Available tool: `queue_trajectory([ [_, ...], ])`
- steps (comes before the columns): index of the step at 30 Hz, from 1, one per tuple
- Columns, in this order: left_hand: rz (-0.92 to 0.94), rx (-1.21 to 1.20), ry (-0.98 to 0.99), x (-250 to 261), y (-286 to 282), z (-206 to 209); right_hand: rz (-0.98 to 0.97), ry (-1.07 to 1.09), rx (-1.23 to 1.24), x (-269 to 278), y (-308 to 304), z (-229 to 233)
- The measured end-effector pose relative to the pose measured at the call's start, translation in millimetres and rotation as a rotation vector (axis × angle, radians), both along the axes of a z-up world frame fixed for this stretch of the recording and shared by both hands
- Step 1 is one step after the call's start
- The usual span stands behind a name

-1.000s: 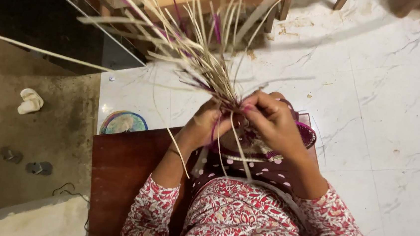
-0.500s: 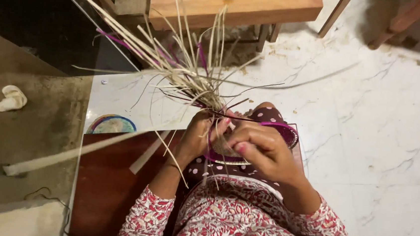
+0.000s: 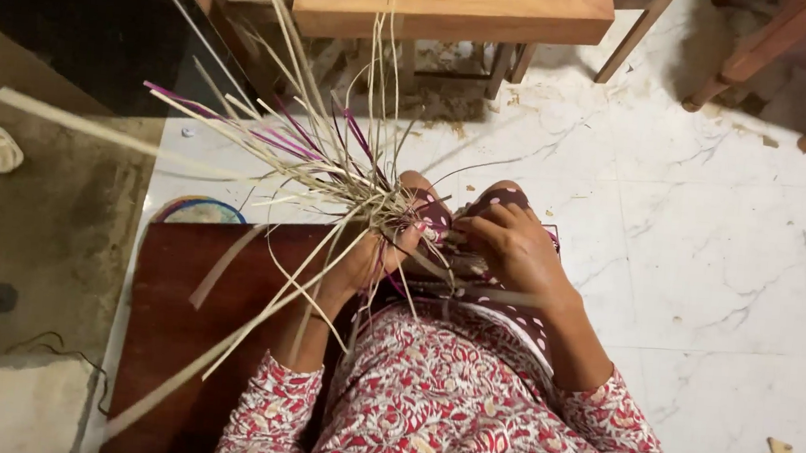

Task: Weaving a circular fan using dried plant fibers and a frame

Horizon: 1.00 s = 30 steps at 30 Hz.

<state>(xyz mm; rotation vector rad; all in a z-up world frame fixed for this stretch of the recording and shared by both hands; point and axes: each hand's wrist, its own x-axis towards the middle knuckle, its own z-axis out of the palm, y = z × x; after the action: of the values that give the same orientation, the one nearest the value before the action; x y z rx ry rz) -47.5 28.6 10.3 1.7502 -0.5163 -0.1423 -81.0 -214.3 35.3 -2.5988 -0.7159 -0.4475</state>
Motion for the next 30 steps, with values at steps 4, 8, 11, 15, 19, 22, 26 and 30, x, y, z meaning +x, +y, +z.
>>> queue_trajectory([
  [4,-0.064,-0.128,0.172,-5,5,17,0.007,0.071,-0.024,-14,3,7],
  [8,-0.111,-0.252,0.297,-14,10,22,-0.013,0.001,-0.010,-31,16,40],
  [11,-0.242,-0.641,0.508,-2,13,-6,-0.077,-0.028,-0.068,-43,19,51],
  [15,-0.202,-0.712,0.454,-9,13,-23,-0.161,0.019,-0.152,-64,8,31],
  [19,0.037,-0.226,0.010,-24,0,-22,-0.174,0.094,-0.177,-80,18,46],
  [22,0.287,0.267,-0.446,-27,-9,-4,-0.125,0.132,-0.165,-72,10,38],
  [26,0.173,-0.394,0.298,-9,-33,-46,-0.057,0.262,-0.079,-48,-1,31],
  [30,0.211,-0.515,0.250,-9,-47,-41,-0.059,0.372,-0.036,-35,-1,44],
])
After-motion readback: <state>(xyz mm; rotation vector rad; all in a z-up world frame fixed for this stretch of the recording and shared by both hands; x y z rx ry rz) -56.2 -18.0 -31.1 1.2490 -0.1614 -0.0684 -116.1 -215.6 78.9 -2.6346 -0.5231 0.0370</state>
